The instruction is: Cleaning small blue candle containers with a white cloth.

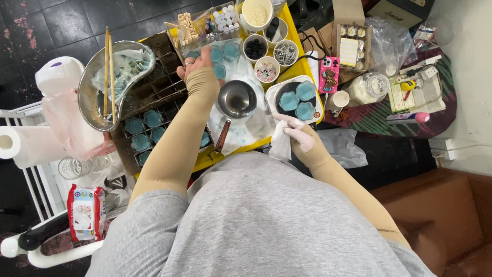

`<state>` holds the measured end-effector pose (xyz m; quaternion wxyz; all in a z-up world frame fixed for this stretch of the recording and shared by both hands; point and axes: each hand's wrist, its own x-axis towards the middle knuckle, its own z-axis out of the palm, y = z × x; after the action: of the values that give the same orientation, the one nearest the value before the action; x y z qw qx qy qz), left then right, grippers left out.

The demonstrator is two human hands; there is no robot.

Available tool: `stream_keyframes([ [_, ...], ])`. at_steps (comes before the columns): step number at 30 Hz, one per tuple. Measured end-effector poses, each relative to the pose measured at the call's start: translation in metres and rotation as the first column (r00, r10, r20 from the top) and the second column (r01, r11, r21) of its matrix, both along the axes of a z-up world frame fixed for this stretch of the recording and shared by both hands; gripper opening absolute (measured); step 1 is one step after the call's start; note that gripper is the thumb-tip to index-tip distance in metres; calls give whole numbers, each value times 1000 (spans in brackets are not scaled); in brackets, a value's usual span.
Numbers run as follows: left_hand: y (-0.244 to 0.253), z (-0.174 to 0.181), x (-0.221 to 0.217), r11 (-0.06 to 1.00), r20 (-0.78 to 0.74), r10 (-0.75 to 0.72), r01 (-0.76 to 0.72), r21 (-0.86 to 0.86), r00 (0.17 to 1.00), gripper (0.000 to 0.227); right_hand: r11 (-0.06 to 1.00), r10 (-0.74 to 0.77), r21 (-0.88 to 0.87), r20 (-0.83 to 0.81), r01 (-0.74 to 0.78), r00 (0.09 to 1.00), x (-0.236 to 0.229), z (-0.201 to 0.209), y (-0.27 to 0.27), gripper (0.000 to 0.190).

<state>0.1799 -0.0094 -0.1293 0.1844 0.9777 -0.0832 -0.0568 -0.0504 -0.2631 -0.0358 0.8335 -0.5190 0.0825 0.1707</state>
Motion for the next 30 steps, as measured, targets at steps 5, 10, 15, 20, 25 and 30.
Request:
stream_keyframes([
  [5,-3,41,-14,998,5,15,-16,61,1000,96,999,7,43,-27,-6,1000,5,1,0,47],
  [10,32,59,-52,998,171,63,-61,-17,983,70,999,19,32,-53,-18,998,12,-2,2,46],
  [15,88,93,-106,985,-67,124,-115,131,990,40,990,87,-118,29,-83,996,25,3,14,47],
  [20,94,91,-164,942,-140,132,-80,327,981,46,978,180,-110,25,-176,983,38,8,33,47],
  [25,79,77,-188,934,-107,116,-72,349,987,55,977,213,41,-69,-211,975,45,8,48,49],
  [30,68,75,-185,894,-61,149,-108,435,987,56,978,203,71,-92,-197,975,42,0,52,49],
])
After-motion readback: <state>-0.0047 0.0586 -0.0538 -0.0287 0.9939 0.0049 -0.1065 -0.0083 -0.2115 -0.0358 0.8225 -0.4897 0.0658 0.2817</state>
